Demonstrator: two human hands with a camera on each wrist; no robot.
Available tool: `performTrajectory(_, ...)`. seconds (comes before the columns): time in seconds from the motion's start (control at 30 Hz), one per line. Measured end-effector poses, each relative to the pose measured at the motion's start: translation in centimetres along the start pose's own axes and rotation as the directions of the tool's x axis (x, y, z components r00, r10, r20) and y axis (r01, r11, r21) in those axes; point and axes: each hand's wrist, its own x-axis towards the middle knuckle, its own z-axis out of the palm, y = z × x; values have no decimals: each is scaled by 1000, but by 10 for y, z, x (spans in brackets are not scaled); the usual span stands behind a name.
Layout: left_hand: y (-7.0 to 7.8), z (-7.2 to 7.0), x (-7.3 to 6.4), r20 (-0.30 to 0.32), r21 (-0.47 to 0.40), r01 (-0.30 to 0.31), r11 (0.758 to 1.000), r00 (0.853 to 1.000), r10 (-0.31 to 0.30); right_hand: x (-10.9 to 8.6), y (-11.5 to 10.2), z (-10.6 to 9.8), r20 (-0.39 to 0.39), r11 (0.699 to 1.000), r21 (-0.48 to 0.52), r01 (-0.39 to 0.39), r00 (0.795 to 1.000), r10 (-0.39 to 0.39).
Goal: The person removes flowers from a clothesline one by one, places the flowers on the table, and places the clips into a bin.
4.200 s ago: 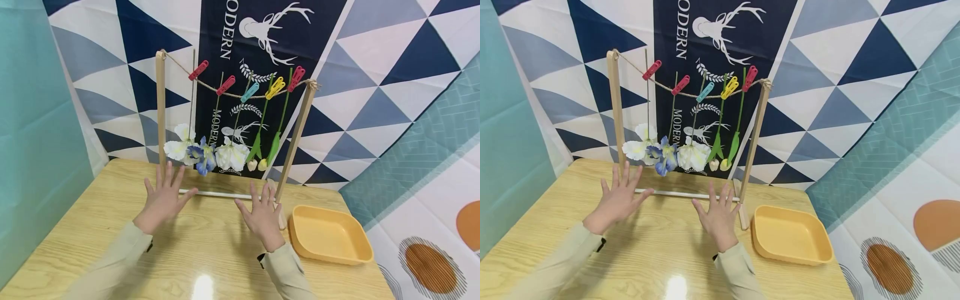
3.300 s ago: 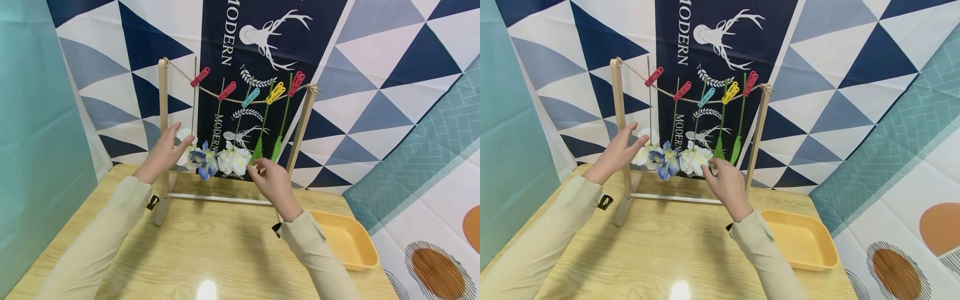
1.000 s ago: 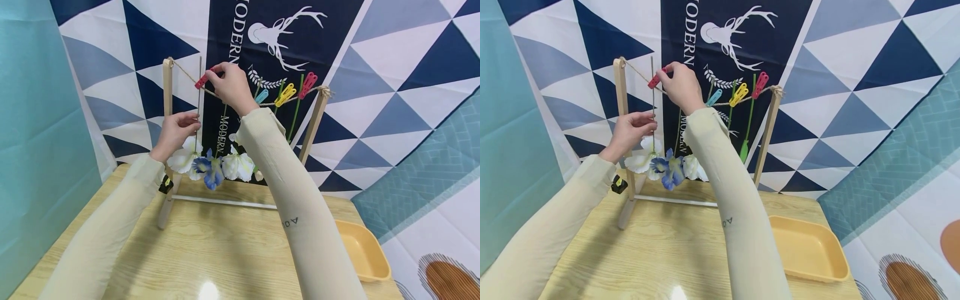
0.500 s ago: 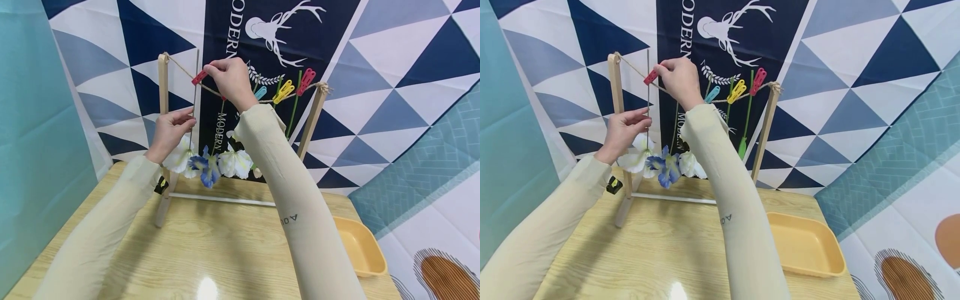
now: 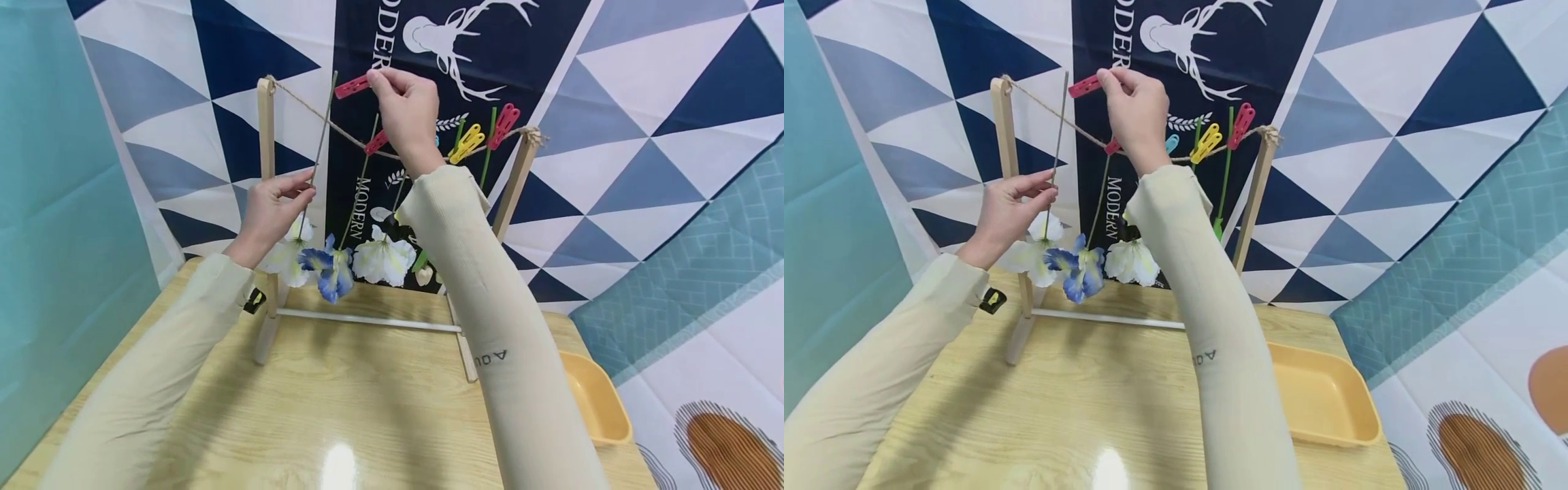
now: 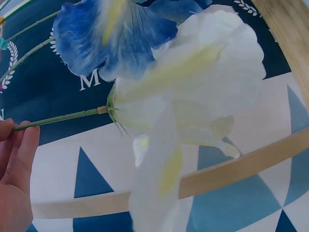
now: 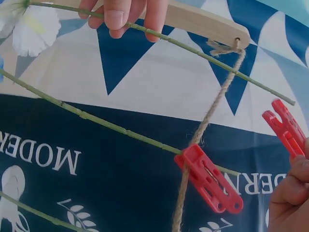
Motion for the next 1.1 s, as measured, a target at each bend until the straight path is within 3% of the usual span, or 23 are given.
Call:
performTrajectory(0.2, 10, -4, -1, 17, 42, -71, 997, 997, 70, -3, 5, -20, -62, 990, 142, 23, 998, -14)
performTrajectory(0.37, 28, -12, -7, 84, 94, -165, 982, 984, 157, -17, 5, -46, -94, 964, 259, 59, 995, -36)
performTrajectory(0.43, 37, -16, -11, 126, 139, -209, 968, 973, 192, -26, 4, -57, -100, 943, 327, 62, 994, -30)
performTrajectory(0.53, 51, -24, -20, 214, 213, -300, 930, 943, 255, -40, 5, -75, -102, 906, 421, 31, 995, 13)
performTrajectory(0.67, 66, -29, -39, 399, 271, -433, 860, 863, 309, -63, 15, -107, -110, 908, 420, 14, 993, 36)
performTrajectory(0.73, 72, -26, -51, 506, 281, -466, 839, 815, 283, -78, 24, -125, -118, 916, 401, 11, 992, 39)
performTrajectory(0.83, 75, -16, -74, 644, 318, -475, 821, 743, 180, -102, 42, -152, -143, 929, 370, -24, 986, 82)
performTrajectory(0.97, 63, 4, -105, 757, 342, -471, 813, 651, 59, -136, 73, -185, -180, 917, 381, -114, 964, 195)
performTrajectory(1.1, 43, 29, -133, 814, 279, -483, 830, 577, 63, -171, 104, -217, -216, 894, 371, -251, 913, 346)
